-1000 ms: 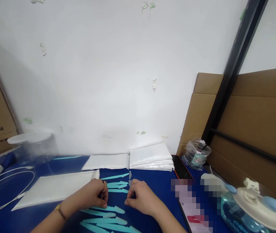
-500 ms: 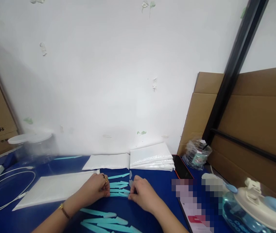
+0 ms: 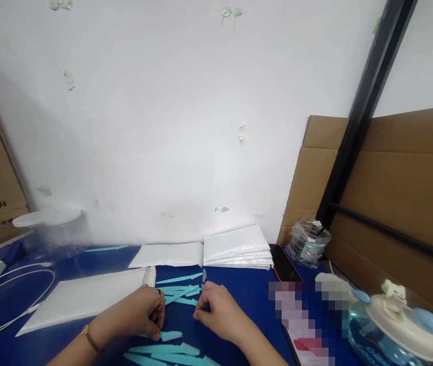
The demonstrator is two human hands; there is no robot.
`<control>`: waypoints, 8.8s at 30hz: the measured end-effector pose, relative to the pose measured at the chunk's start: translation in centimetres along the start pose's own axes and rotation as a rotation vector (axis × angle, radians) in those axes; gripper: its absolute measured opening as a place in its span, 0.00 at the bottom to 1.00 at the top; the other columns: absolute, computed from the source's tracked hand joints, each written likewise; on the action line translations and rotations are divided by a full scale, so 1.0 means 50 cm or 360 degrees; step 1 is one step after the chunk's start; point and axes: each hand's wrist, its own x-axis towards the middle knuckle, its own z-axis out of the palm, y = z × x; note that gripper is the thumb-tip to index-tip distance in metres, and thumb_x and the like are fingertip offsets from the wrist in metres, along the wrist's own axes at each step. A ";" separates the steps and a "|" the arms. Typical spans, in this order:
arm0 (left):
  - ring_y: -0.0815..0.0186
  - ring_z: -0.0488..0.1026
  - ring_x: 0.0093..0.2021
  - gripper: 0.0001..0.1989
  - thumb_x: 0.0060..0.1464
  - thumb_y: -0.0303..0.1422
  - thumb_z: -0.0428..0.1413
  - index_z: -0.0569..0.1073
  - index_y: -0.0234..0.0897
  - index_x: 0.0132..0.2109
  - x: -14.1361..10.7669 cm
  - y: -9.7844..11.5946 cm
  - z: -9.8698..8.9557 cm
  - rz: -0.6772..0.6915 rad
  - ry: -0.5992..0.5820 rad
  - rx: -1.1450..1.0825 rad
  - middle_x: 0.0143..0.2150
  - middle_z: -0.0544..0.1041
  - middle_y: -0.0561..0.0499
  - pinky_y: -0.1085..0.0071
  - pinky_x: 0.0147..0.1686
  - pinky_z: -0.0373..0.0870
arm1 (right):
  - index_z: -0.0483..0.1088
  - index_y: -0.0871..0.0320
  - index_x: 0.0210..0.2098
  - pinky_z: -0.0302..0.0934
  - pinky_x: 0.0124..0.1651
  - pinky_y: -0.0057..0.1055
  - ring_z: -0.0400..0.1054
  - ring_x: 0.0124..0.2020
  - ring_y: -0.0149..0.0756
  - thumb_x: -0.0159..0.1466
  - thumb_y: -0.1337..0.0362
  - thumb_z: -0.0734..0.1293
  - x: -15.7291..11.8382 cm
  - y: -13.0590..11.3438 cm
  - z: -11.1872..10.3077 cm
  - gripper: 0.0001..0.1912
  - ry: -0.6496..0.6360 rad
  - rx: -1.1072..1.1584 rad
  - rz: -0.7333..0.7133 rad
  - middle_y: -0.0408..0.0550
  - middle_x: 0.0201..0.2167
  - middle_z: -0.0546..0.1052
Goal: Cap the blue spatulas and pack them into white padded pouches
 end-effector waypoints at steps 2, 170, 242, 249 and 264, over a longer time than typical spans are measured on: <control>0.70 0.66 0.24 0.06 0.39 0.38 0.62 0.79 0.45 0.28 0.004 0.003 0.006 0.0026 0.0055 0.0000 0.23 0.73 0.58 0.75 0.26 0.57 | 0.75 0.55 0.27 0.54 0.42 0.27 0.65 0.37 0.32 0.54 0.62 0.70 -0.001 -0.011 0.015 0.04 -0.0071 0.0012 -0.0022 0.41 0.32 0.71; 0.60 0.66 0.46 0.09 0.52 0.27 0.50 0.68 0.42 0.41 0.221 0.086 -0.034 0.0436 0.0677 0.0540 0.46 0.68 0.49 0.66 0.45 0.60 | 0.69 0.61 0.31 0.51 0.24 0.22 0.65 0.21 0.28 0.55 0.72 0.62 -0.009 0.100 -0.069 0.06 0.0546 -0.0135 0.0373 0.44 0.24 0.74; 0.69 0.68 0.31 0.07 0.52 0.30 0.49 0.72 0.42 0.35 -0.010 0.042 0.115 0.0207 0.0323 -0.0429 0.31 0.73 0.56 0.76 0.29 0.60 | 0.70 0.60 0.28 0.51 0.20 0.24 0.63 0.18 0.28 0.59 0.54 0.64 -0.027 0.049 -0.004 0.14 -0.0046 0.0597 0.0182 0.43 0.20 0.71; 0.64 0.65 0.45 0.11 0.52 0.27 0.52 0.71 0.45 0.43 0.025 0.016 0.099 0.0243 0.0649 -0.0117 0.44 0.69 0.52 0.69 0.45 0.60 | 0.71 0.55 0.31 0.55 0.32 0.25 0.64 0.29 0.31 0.55 0.70 0.64 -0.015 0.061 -0.021 0.06 0.0176 -0.0141 0.0015 0.42 0.29 0.68; 0.60 0.63 0.46 0.10 0.54 0.32 0.54 0.68 0.42 0.45 0.050 -0.008 0.094 0.0074 0.0680 0.0094 0.44 0.68 0.51 0.66 0.45 0.59 | 0.66 0.57 0.26 0.54 0.30 0.25 0.64 0.28 0.32 0.56 0.69 0.63 -0.017 0.090 -0.007 0.03 0.0162 -0.0024 0.0137 0.42 0.26 0.70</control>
